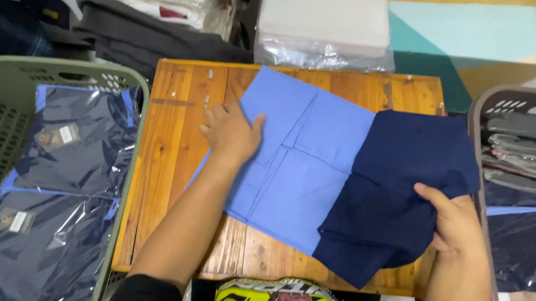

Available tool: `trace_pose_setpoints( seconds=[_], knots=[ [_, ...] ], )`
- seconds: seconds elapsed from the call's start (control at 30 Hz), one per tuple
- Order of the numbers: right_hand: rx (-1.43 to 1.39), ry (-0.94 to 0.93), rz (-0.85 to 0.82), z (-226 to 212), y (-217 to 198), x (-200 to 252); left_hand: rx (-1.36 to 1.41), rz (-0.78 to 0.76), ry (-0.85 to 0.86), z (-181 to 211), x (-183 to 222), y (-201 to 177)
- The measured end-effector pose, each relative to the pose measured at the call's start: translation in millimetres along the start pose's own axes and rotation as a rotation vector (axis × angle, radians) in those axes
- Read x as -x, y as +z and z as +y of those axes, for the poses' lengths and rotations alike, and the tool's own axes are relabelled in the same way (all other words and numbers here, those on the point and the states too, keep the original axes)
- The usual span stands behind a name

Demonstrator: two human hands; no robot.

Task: The person puts a folded blue shirt into a plastic bag, places the bagged shirt into a basket, and then folds another blue shirt on a wooden table.

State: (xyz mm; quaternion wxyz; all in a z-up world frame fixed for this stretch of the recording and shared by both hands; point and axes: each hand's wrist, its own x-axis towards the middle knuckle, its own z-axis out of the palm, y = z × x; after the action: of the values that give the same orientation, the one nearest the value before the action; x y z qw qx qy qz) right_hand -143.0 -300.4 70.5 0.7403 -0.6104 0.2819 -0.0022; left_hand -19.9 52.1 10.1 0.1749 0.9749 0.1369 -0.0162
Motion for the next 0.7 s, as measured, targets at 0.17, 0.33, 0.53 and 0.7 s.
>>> trace_pose_setpoints(
  seconds=[0.17, 0.33, 0.53, 0.7],
  knots=[
    [0.091, 0.006, -0.059, -16, 11, 4, -0.090, -0.132, -0.053, -18, -13, -12],
    [0.128, 0.016, -0.104, -24, 25, 4, 0.203, -0.153, 0.028, -52, -2, -23],
    [0.306, -0.023, -0.151, -39, 29, -8, 0.149, -0.097, -0.109, -150, -3, -52],
    [0.688, 0.116, -0.069, -65, 41, -22, 0.113, -0.055, -0.188, -213, -4, -71]
  ],
)
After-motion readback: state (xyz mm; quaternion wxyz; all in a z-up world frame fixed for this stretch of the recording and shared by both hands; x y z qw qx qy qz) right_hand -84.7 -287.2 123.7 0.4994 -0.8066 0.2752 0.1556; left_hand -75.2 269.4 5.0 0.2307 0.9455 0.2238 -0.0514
